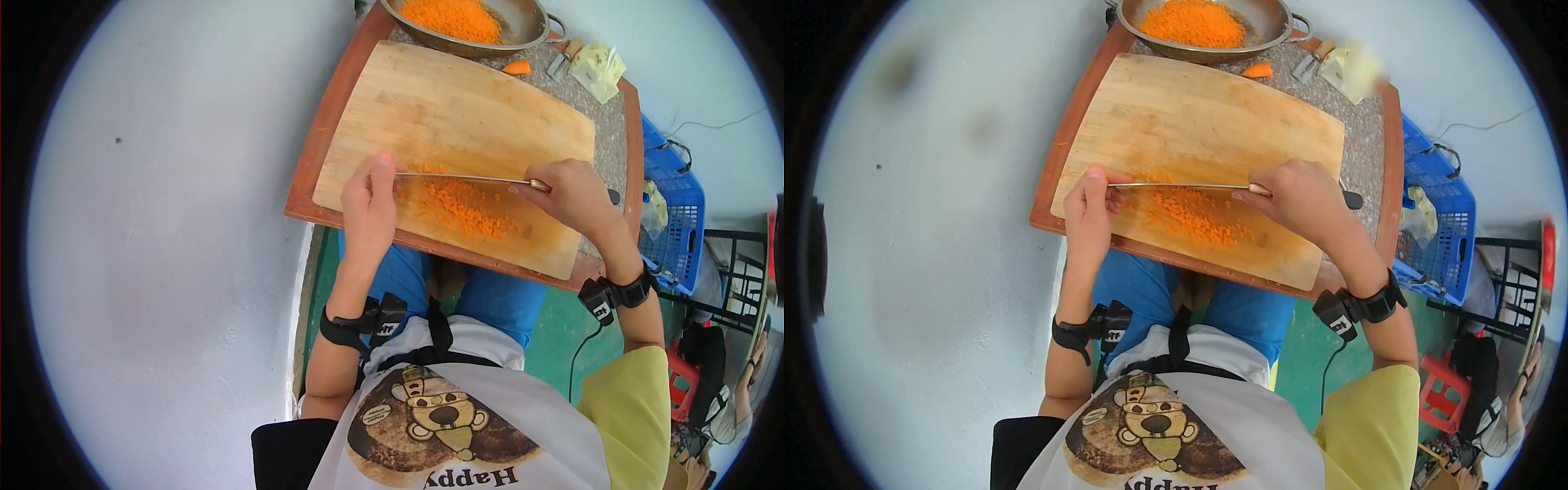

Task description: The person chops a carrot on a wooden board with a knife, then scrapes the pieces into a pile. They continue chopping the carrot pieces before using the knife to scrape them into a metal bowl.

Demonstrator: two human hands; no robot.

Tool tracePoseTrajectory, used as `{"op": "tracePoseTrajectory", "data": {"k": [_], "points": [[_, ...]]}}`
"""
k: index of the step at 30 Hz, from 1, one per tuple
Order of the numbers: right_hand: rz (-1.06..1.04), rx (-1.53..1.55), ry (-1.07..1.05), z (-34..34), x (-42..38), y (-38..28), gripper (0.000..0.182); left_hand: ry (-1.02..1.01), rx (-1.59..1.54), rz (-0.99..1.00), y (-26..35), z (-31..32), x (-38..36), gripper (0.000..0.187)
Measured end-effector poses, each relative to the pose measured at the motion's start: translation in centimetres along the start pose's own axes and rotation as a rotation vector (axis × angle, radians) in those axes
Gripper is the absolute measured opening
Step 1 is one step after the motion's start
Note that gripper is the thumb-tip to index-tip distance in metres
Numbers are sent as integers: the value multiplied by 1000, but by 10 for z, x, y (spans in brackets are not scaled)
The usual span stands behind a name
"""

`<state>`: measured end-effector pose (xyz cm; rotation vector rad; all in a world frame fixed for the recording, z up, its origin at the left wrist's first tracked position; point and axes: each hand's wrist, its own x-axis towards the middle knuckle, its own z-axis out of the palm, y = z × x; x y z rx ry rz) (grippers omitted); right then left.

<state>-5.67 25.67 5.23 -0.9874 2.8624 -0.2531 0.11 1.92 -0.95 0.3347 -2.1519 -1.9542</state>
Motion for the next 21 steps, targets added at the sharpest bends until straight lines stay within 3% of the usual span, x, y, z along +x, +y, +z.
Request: {"op": "tracePoseTrajectory", "data": {"k": [12,21], "points": [[121,76,-7,0,-23,-8,32,-82,-1,16,5,5,-6,38],[76,55,44,4,-32,-9,29,-123,48,-49,7,2,-10,45]]}}
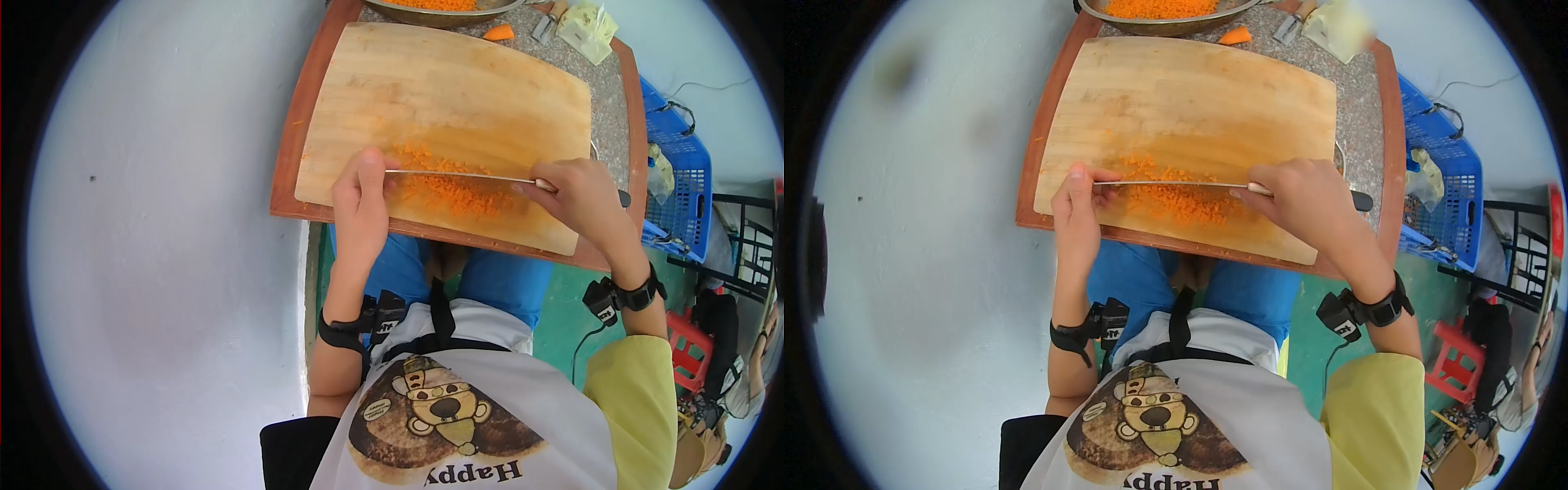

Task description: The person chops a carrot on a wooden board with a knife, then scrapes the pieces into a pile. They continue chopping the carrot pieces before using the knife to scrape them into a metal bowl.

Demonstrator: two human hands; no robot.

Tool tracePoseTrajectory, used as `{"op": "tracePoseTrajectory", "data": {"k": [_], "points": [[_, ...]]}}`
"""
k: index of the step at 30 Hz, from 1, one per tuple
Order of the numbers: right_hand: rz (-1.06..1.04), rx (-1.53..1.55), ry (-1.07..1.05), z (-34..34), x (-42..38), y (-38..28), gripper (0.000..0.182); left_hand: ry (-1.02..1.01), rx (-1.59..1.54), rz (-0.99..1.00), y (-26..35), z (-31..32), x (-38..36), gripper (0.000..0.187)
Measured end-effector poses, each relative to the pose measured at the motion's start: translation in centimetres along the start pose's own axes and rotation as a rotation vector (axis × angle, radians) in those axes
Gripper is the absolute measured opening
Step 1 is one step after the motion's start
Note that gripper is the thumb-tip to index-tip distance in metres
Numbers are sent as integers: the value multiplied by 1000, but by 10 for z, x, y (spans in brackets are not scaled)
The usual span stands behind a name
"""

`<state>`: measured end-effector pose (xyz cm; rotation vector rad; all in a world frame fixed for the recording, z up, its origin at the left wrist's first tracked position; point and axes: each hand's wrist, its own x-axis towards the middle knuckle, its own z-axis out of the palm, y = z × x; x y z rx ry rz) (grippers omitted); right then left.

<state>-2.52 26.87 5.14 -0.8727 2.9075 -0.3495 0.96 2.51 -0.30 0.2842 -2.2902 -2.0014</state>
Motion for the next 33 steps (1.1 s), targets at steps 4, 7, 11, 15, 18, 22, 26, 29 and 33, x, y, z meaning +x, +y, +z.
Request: {"op": "tracePoseTrajectory", "data": {"k": [4,7,11,15,18,22,26,29,33], "points": [[70,4,-31,-2,-4,1,27,-23,-42,27,-2,4,3,45],[79,16,-24,2,-12,0,26,-18,-71,30,1,7,-2,42],[118,36,-21,-2,-17,-3,27,-17,-89,51,10,8,-3,39],[110,17,8,4,-27,-2,27,-39,-71,48,4,11,-6,38],[120,30,14,4,-28,-4,28,-42,-78,13,7,12,-5,38],[109,44,48,9,-33,-6,27,-78,-40,35,1,7,-7,45],[131,27,59,5,-37,-11,27,-86,-55,46,6,5,-9,45],[132,32,69,12,-40,-11,27,-112,-62,18,-5,6,-6,45],[161,45,61,8,-42,-13,26,-94,-54,25,1,9,-6,45]]}}
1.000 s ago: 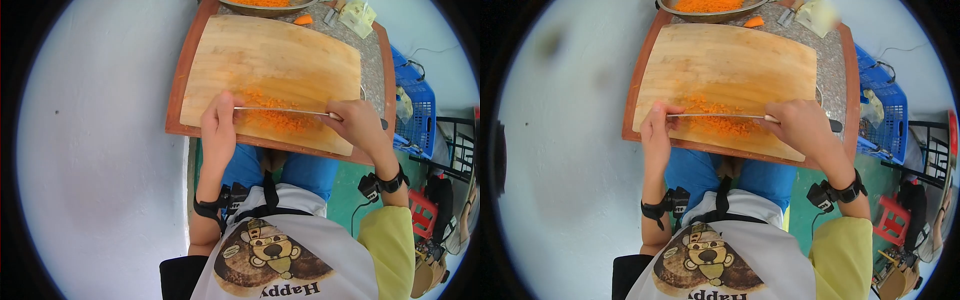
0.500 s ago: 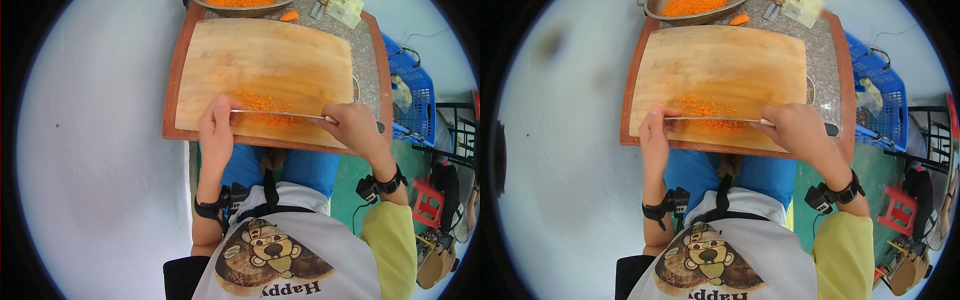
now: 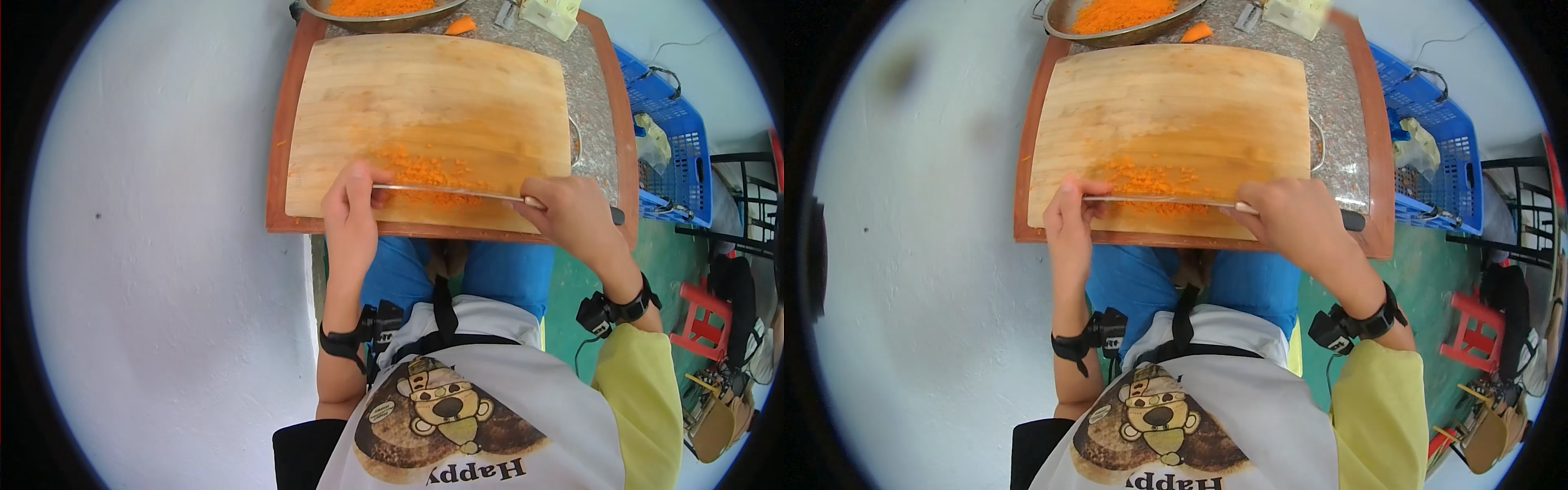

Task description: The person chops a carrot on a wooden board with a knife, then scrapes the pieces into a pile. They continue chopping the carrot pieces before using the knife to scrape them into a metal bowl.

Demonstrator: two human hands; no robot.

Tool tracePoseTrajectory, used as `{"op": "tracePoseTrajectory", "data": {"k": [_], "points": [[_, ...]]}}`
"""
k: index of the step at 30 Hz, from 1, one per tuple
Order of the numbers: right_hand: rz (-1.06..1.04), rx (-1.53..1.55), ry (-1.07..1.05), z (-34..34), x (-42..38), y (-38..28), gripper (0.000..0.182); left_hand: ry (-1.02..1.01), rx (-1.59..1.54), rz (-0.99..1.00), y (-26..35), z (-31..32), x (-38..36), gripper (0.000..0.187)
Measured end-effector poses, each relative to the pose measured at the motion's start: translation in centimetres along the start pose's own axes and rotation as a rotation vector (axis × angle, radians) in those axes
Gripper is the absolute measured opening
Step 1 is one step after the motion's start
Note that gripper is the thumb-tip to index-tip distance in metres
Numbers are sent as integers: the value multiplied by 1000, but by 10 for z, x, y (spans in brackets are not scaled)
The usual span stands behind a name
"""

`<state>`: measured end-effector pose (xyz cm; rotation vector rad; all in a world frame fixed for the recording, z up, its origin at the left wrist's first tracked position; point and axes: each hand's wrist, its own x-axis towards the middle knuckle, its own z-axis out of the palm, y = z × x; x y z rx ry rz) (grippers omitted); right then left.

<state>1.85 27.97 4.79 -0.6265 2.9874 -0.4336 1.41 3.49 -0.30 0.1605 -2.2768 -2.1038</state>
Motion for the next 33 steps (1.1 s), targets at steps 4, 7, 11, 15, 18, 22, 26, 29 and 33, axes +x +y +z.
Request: {"op": "tracePoseTrajectory", "data": {"k": [4,7,11,15,18,22,26,29,33], "points": [[31,-1,-15,0,-5,-5,24,-9,-3,33,-4,-1,-2,46],[38,5,-18,3,-5,-4,24,-13,-5,20,-4,0,1,46],[66,12,-30,-4,-9,-9,25,13,-40,74,3,0,-3,40],[56,1,-38,2,-6,-7,27,5,-42,46,-8,1,2,40],[33,-19,-7,1,-6,-8,28,33,-37,19,-1,0,3,40],[67,11,-38,1,-7,-12,28,-1,34,20,-2,-4,1,47],[44,-1,-24,-3,-7,-13,26,18,-1,13,1,-4,1,48],[9,4,4,4,-9,-12,25,17,11,-12,-7,-5,0,48],[37,11,-19,-2,-7,-15,25,26,33,7,2,-4,1,49]]}}
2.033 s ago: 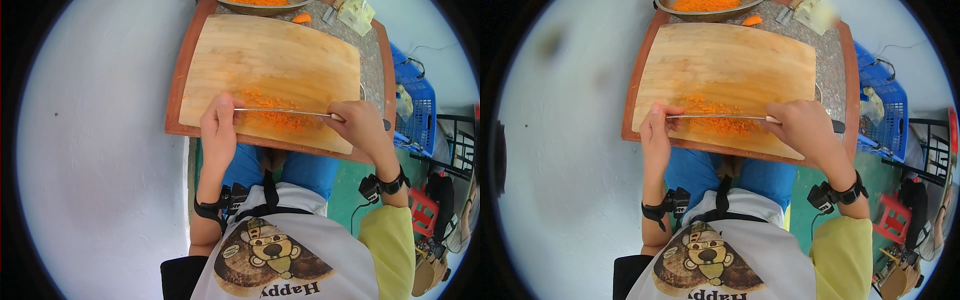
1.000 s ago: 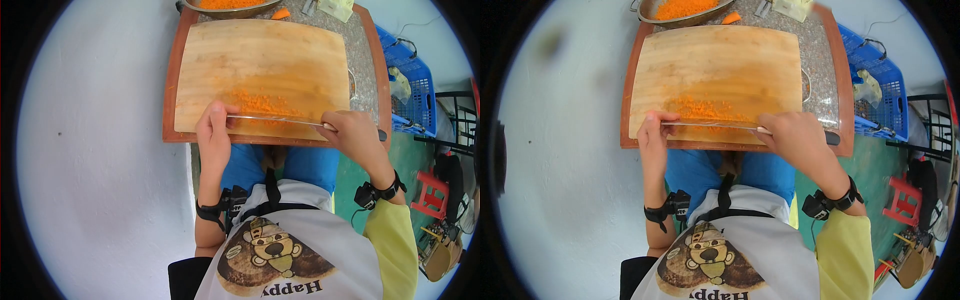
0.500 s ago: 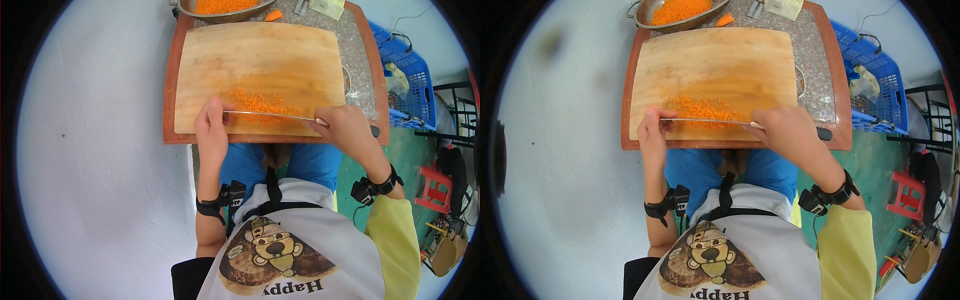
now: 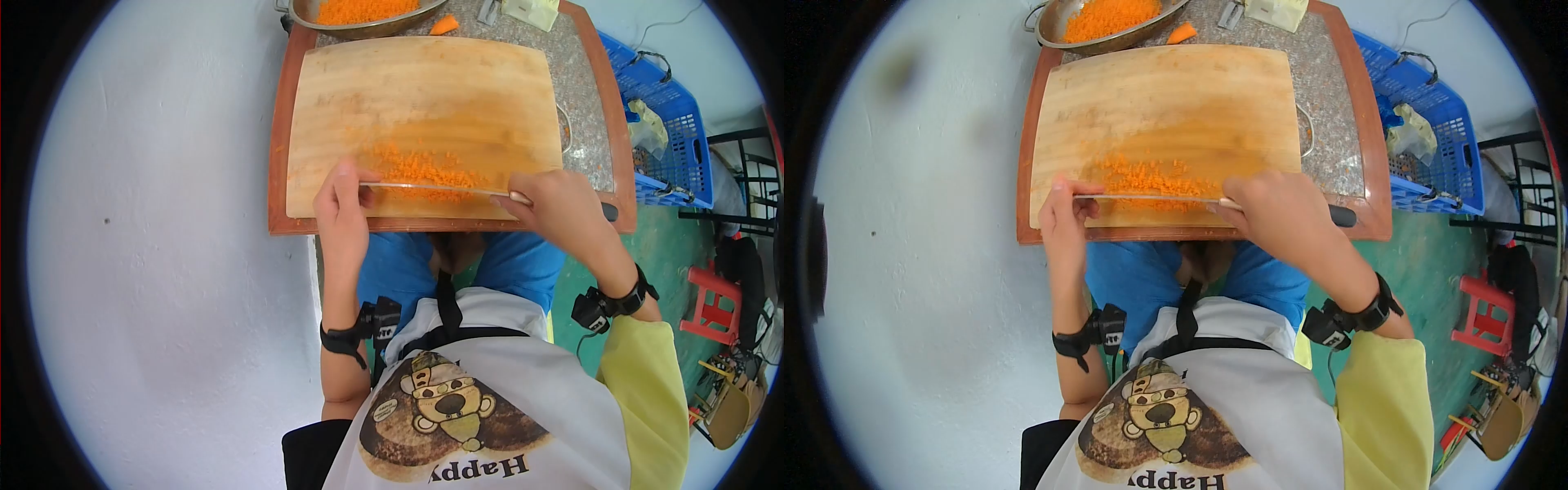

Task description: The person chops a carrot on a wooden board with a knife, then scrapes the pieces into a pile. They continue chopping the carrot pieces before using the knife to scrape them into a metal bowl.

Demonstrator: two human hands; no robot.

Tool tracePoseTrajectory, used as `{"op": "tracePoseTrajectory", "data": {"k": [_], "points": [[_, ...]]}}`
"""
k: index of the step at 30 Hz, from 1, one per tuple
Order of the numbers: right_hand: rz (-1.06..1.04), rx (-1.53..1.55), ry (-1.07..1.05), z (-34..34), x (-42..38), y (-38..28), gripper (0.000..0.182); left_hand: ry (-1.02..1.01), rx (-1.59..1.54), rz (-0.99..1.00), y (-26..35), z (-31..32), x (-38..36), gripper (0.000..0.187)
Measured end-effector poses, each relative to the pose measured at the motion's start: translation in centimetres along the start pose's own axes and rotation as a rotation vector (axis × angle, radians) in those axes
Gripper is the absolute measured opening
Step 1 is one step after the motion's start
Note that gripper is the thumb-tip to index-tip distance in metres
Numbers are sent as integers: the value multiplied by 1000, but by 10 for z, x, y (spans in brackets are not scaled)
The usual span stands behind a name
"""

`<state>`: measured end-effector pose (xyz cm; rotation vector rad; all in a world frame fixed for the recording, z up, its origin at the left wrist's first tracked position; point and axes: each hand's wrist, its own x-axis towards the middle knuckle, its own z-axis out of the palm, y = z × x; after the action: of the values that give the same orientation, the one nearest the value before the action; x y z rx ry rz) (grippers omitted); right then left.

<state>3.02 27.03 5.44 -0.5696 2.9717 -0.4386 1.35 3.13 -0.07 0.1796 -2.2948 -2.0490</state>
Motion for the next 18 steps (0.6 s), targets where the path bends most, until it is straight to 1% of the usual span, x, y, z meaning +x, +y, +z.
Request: {"op": "tracePoseTrajectory", "data": {"k": [2,6,8,11,14,18], "points": [[20,1,9,-3,-3,-4,26,12,-28,37,2,-3,-6,49],[-1,13,-9,4,0,0,27,3,28,13,-8,-2,-3,49],[-37,8,36,3,0,0,28,21,6,8,-5,-3,-4,49],[-8,11,27,0,-2,-5,28,39,12,38,-1,-4,-8,49],[-23,-10,14,9,2,-1,28,13,33,18,-12,-5,-1,48],[-20,24,42,1,0,0,28,25,37,21,2,-2,-2,48]]}}
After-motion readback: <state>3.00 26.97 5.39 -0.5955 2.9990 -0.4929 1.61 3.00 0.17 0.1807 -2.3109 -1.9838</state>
